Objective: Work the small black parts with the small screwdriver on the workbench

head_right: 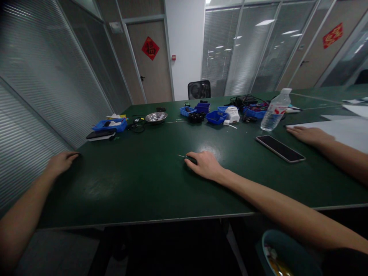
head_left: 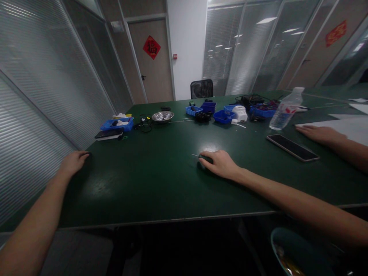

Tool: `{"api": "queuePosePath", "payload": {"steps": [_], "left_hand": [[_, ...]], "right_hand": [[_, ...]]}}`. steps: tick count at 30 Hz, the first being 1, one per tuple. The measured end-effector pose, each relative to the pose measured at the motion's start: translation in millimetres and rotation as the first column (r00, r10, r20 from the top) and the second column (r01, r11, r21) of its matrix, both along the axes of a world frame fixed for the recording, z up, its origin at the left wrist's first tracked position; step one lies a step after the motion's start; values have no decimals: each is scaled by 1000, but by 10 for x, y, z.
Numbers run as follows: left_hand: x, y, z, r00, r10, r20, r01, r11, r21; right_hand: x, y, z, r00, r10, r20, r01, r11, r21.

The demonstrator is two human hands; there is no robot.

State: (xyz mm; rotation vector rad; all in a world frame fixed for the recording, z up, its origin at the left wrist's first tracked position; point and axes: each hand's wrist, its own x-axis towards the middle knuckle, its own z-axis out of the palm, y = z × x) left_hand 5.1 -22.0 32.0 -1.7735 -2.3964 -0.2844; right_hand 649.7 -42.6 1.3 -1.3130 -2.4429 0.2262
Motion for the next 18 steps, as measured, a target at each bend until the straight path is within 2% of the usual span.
{"api": "queuePosePath", "payload": {"steps": [3, 13, 18], "left_hand": [[-35, 16, -25, 999, 37, 9, -36, 996, -82], [-428, 155, -205, 998, 54, -25, -57, 987, -150], [-442, 228, -279, 991, 70, -111, -93, 972, -214]], "right_hand": [[-5, -5, 9, 1000, -1, 8, 1, 1000, 8], [-17, -1, -1, 1000, -10, 21, 10, 1000, 13], [-20, 8, -16, 999, -22, 43, 21, 999, 30]]}}
